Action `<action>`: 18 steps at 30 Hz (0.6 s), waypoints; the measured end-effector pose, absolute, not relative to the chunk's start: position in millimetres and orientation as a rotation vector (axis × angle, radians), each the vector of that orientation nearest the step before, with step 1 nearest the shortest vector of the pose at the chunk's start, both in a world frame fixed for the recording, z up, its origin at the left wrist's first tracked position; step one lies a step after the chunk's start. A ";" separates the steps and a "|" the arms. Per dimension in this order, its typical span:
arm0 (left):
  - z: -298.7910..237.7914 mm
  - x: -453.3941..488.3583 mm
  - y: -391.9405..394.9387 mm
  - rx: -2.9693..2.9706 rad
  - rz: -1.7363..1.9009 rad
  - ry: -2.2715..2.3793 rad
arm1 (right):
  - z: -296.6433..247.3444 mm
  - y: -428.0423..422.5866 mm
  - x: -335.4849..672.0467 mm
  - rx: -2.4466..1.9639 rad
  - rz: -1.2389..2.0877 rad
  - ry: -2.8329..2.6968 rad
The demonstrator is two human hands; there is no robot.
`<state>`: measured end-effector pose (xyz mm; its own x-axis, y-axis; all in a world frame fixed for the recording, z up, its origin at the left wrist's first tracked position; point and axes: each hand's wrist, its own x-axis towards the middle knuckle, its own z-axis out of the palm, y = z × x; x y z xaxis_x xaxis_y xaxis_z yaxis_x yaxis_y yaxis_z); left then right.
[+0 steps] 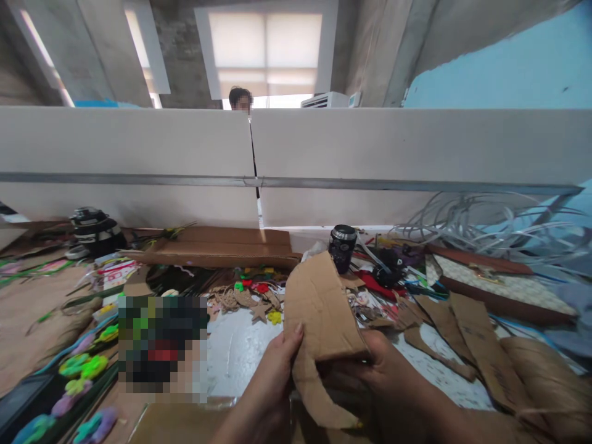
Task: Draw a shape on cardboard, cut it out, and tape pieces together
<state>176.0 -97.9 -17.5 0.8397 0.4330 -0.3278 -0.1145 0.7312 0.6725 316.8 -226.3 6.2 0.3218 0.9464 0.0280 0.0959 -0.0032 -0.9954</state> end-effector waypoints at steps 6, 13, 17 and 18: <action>-15.6 170.9 -95.9 0.683 0.271 0.461 | -10.3 -224.6 319.1 -1.440 0.904 -0.997; -19.6 169.4 -70.6 0.942 0.452 0.642 | -26.7 -215.9 339.0 -1.605 0.686 -1.020; -16.2 166.6 -51.1 0.980 0.627 0.765 | -15.5 -222.9 343.1 -2.031 0.458 -1.200; -14.6 165.0 -47.1 0.990 0.652 0.778 | -12.5 -225.2 339.9 -2.088 0.465 -1.324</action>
<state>165.0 -47.1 -14.6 0.5654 0.7793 -0.2702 -0.1296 0.4074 0.9040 339.9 -225.2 -12.5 0.4368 0.8990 0.0305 0.6822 -0.3090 -0.6627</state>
